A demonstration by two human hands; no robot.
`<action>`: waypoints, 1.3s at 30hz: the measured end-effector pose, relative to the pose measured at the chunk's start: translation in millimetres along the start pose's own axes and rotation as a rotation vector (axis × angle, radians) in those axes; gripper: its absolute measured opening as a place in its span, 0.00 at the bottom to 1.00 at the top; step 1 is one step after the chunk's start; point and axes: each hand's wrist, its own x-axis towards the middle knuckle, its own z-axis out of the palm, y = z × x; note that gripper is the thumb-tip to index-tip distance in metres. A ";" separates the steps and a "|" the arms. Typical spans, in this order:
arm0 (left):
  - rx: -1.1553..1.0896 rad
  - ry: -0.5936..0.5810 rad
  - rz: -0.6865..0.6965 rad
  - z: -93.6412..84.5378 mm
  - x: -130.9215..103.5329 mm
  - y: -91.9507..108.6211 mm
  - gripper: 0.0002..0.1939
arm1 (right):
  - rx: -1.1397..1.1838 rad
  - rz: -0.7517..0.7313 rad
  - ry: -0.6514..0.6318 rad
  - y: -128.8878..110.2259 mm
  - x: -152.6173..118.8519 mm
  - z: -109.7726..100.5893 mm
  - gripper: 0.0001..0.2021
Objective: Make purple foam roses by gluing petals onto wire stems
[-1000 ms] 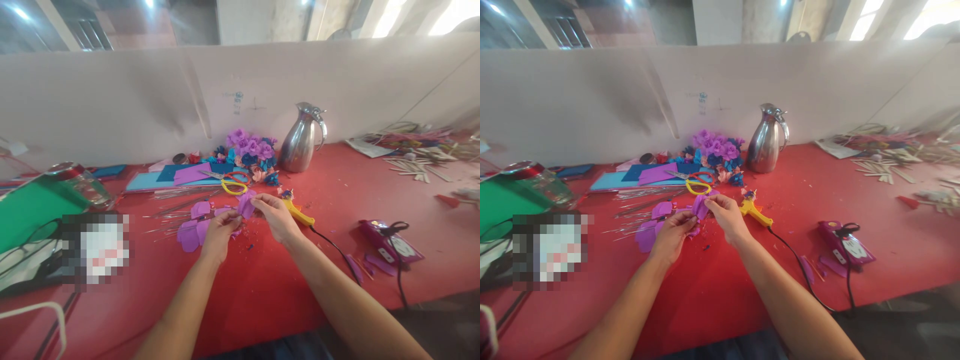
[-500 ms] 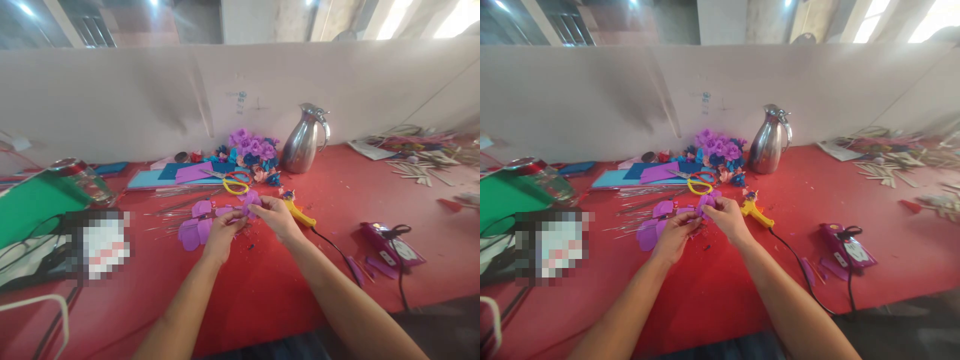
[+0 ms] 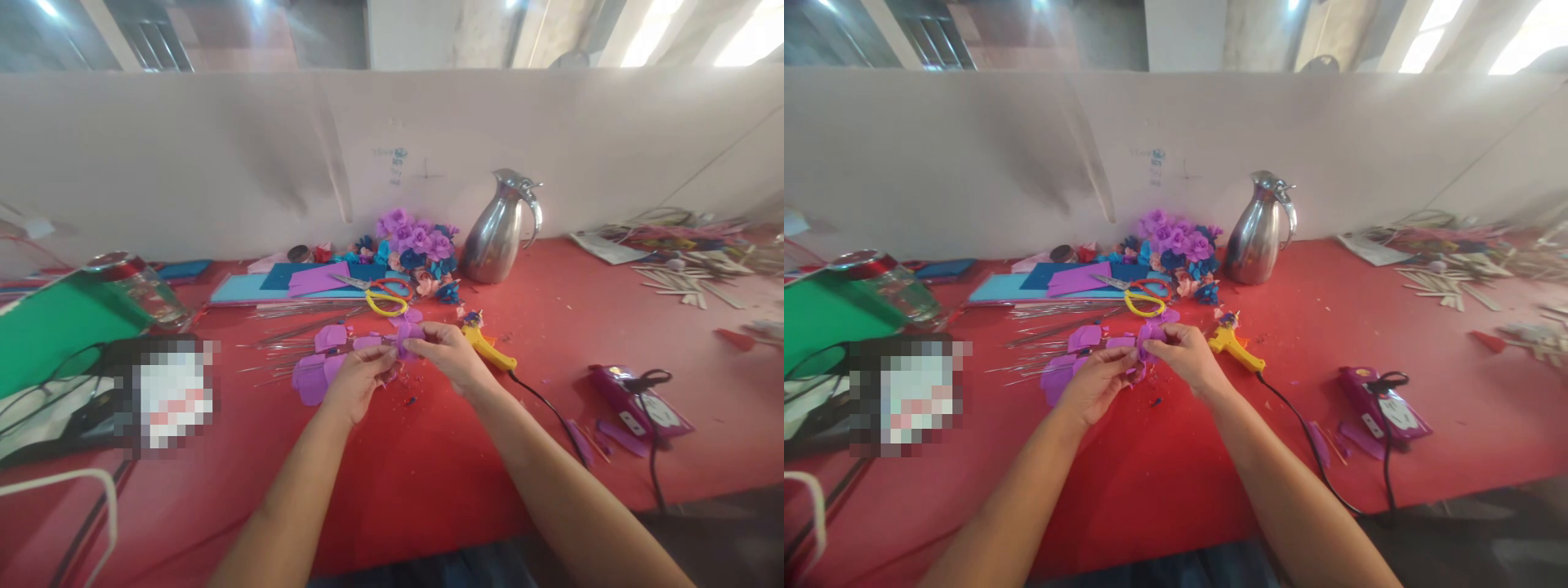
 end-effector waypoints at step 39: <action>-0.154 0.136 0.219 0.0 -2.5 9.3 0.13 | -0.276 -0.142 -0.028 13.5 -8.9 18.2 0.05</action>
